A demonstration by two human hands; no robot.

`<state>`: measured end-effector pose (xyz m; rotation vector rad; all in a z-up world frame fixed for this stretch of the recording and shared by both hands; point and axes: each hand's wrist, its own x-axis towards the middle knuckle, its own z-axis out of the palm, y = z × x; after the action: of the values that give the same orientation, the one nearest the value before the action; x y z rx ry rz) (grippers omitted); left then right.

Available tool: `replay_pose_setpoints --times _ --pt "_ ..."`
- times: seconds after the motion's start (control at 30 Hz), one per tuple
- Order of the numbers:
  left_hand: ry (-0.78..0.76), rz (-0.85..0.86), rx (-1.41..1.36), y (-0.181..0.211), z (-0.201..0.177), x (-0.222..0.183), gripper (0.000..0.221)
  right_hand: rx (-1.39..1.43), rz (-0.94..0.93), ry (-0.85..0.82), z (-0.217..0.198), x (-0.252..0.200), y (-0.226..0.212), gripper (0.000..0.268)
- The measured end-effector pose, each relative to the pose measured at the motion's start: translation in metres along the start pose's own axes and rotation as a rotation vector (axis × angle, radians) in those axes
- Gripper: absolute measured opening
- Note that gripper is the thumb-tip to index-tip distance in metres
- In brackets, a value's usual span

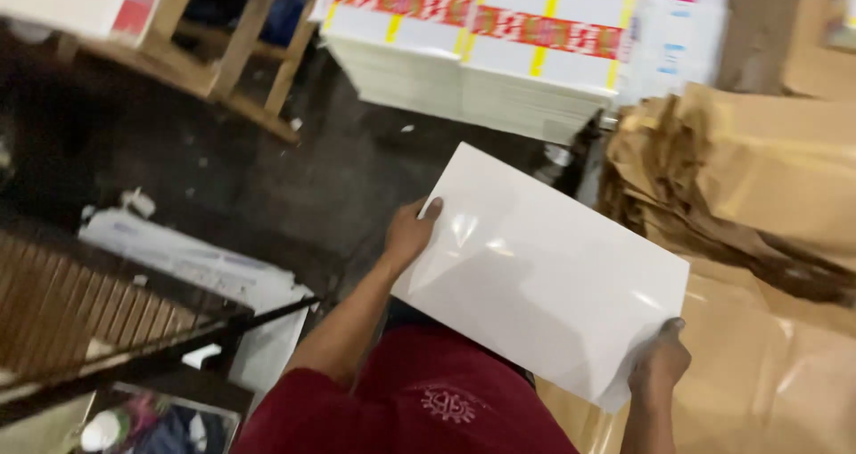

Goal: Unboxing a stack of paper and loading it into an industrial printing machine.

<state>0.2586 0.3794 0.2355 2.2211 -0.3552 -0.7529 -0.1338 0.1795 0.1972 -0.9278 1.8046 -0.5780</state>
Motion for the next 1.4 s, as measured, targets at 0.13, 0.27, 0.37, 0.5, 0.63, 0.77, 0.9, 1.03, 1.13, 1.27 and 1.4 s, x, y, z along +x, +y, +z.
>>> replay_pose_setpoints --times 0.13,0.27,0.37,0.5,0.63,0.77,0.9,1.03,1.13,1.27,1.4 --pt "0.078 -0.063 -0.075 -0.059 -0.068 0.023 0.055 0.007 -0.026 -0.036 0.076 -0.046 -0.027 0.064" --pt "0.172 -0.108 -0.107 -0.103 -0.157 0.024 0.054 -0.069 -0.102 -0.153 0.14 -0.072 -0.013 0.064" --pt "0.222 -0.158 -0.107 -0.109 -0.23 0.034 0.053 0.049 -0.163 -0.262 0.204 -0.111 -0.029 0.06" --pt "0.272 -0.208 -0.218 -0.133 -0.293 0.036 0.054 0.016 -0.163 -0.316 0.264 -0.148 -0.051 0.059" --pt "0.397 -0.228 -0.288 -0.166 -0.342 0.054 0.055 0.077 -0.269 -0.446 0.338 -0.169 -0.072 0.056" --pt "0.465 -0.315 -0.42 -0.18 -0.377 0.078 0.055 0.032 -0.278 -0.432 0.41 -0.205 -0.122 0.053" --pt "0.555 -0.365 -0.494 -0.193 -0.423 0.105 0.053 -0.079 -0.263 -0.511 0.5 -0.212 -0.138 0.051" --pt "0.628 -0.365 -0.515 -0.211 -0.454 0.152 0.052 -0.164 -0.289 -0.576 0.586 -0.192 -0.153 0.051" --pt "0.714 -0.378 -0.467 -0.223 -0.496 0.187 0.052 -0.119 -0.288 -0.669 0.679 -0.205 -0.166 0.047" --pt "0.757 -0.419 -0.512 -0.236 -0.539 0.213 0.051 -0.152 -0.362 -0.727 0.764 -0.238 -0.19 0.048" --pt "0.865 -0.446 -0.582 -0.263 -0.588 0.234 0.051 -0.271 -0.447 -0.8 0.843 -0.299 -0.216 0.058"
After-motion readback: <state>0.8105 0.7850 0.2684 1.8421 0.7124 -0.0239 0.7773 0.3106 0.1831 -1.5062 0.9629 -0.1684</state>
